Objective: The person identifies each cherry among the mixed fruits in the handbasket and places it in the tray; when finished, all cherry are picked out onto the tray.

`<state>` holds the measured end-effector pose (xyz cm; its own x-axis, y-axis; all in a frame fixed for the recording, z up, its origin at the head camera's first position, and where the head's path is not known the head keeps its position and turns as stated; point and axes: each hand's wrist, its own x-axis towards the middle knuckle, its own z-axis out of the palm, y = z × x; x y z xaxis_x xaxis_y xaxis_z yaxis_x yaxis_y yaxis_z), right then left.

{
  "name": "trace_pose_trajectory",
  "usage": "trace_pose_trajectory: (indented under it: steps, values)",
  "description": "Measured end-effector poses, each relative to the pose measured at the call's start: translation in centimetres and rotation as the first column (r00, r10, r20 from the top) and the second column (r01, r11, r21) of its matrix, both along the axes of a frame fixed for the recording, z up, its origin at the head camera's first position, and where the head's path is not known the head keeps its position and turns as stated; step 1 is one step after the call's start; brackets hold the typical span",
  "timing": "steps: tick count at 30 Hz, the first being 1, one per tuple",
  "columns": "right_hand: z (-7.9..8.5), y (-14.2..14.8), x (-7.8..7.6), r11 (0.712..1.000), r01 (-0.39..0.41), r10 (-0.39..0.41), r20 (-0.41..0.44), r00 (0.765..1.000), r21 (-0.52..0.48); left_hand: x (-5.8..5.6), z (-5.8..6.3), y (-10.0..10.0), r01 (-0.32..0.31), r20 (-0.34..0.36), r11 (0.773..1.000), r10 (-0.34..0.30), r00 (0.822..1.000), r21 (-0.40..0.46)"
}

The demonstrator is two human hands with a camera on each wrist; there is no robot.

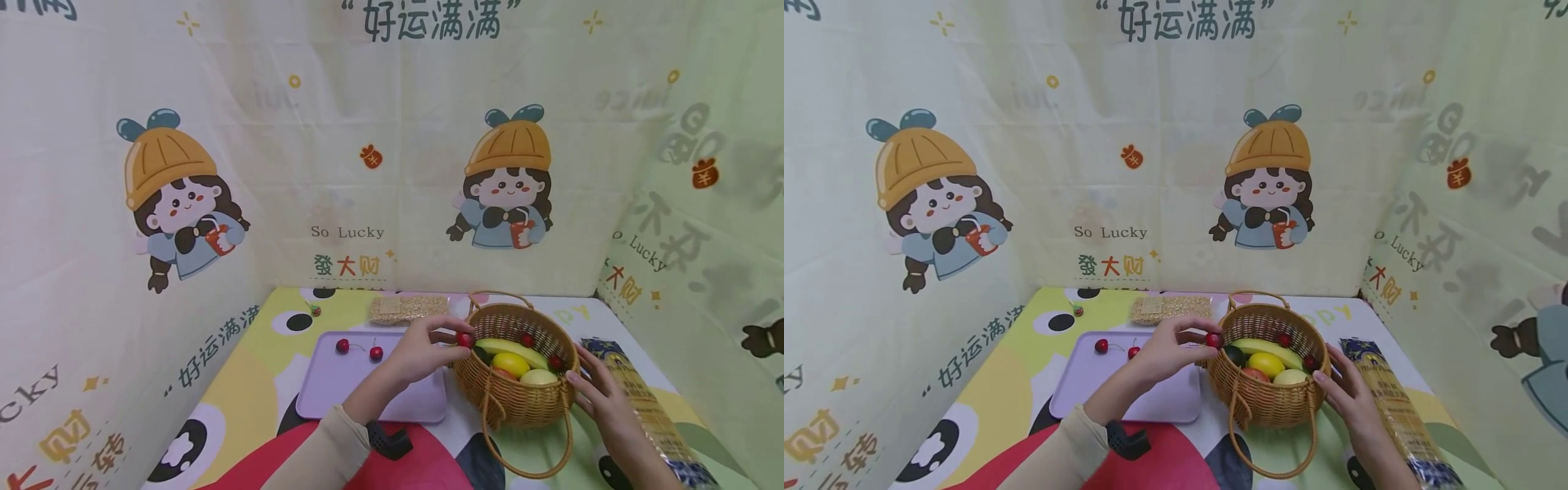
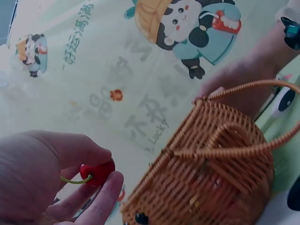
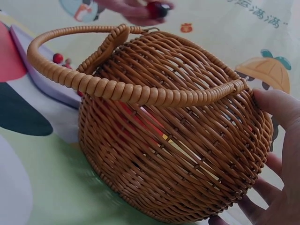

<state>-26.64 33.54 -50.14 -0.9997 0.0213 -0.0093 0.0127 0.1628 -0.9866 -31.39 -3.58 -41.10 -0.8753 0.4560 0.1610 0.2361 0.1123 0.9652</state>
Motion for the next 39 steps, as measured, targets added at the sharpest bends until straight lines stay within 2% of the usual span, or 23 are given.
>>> trace_pose_trajectory:
  steps: [3,7,12,17,23,29,39]
  values:
    - [0.0,0.1,0.0,1.000,0.003,-0.003,-0.003,1.000,0.002,0.3,-1.3,-1.5,-0.056,0.019,0.998,0.056,0.998,0.010]
    - [0.0,0.2,0.0,1.000,0.001,-0.001,-0.005,1.000,0.010,0.8,-3.1,-3.5,-0.148,0.011,0.989,0.148,0.989,-0.029]
    - [0.2,0.3,-0.1,1.000,-0.007,0.007,-0.015,1.000,0.008,0.9,-5.6,-5.6,-0.225,-0.007,0.970,0.225,0.974,-0.089]
    - [0.4,0.2,0.0,1.000,-0.009,0.009,-0.017,1.000,0.007,0.7,-8.4,-6.7,-0.234,0.023,0.962,0.239,0.971,-0.138]
    - [0.2,0.1,0.1,1.000,0.003,-0.003,-0.005,1.000,0.009,0.7,-11.0,-7.0,-0.242,-0.030,0.948,0.241,0.970,-0.206]
    - [0.0,0.1,0.1,1.000,0.008,-0.008,-0.009,1.000,0.016,1.0,-12.3,-7.0,-0.227,-0.052,0.945,0.220,0.974,-0.234]
    - [-0.4,0.3,0.1,1.000,-0.005,0.005,-0.034,0.999,0.011,1.2,-12.2,-7.1,-0.218,-0.065,0.947,0.208,0.976,-0.238]
